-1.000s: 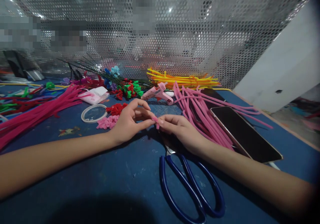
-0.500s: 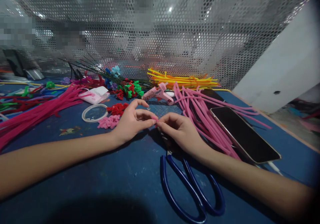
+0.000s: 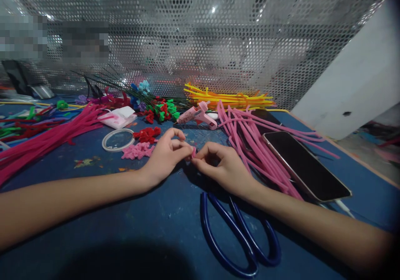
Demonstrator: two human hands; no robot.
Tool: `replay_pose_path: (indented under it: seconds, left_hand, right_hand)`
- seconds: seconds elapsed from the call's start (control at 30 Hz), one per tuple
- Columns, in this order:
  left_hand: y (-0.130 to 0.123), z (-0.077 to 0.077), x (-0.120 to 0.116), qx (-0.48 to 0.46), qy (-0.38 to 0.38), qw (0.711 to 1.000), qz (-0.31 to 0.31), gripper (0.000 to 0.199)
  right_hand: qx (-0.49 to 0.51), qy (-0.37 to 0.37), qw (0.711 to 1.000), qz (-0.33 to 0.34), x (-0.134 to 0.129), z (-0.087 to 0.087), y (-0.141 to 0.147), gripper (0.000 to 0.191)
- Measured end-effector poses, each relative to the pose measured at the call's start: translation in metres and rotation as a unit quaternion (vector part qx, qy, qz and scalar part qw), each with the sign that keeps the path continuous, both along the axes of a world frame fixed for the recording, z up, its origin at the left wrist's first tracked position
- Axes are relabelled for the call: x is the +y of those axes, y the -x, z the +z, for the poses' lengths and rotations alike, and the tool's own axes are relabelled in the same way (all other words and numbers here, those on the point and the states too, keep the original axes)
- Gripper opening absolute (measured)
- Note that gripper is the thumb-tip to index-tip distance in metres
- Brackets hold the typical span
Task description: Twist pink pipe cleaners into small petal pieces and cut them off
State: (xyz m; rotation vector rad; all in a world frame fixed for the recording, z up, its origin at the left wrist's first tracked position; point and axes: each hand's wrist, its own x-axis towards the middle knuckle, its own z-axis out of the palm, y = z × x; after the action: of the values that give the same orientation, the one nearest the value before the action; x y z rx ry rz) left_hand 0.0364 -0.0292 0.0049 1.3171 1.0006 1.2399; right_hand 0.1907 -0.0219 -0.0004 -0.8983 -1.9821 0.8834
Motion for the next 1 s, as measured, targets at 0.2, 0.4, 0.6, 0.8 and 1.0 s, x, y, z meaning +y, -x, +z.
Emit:
replay_pose_path:
  seconds: [0.2,0.4,0.6,0.8,1.0]
  left_hand:
    - [0.0001,0.0024,0.0006,0.018,-0.014,1.0,-0.015,0.028]
    - [0.0021,-0.0032,0.0057,-0.028,0.034,0.999,-0.017,0.039]
    - [0.0005,-0.0018,0.0044,-0.01,0.033,0.999,-0.028,0.032]
    - [-0.0005,0.0007,0.0021,0.023,0.007,0.999,-0.036,0.028]
    - [0.0016,0.001,-0.001,0.07,-0.063,0.995,-0.038,0.025]
  right_hand:
    - [0.008,0.014,1.0,0.005,0.0007,-0.0013,0.0005,0.011]
    - [0.02,0.036,0.999,-0.03,0.0026,-0.003,0.0015,0.009]
    - [0.024,0.043,0.999,-0.015,0.0045,-0.0053,0.0007,0.009]
    - [0.041,0.062,0.997,0.007,0.0062,-0.0067,0.0,0.012]
    - [0.056,0.1,0.993,0.034,0.0035,-0.0024,-0.0018,0.012]
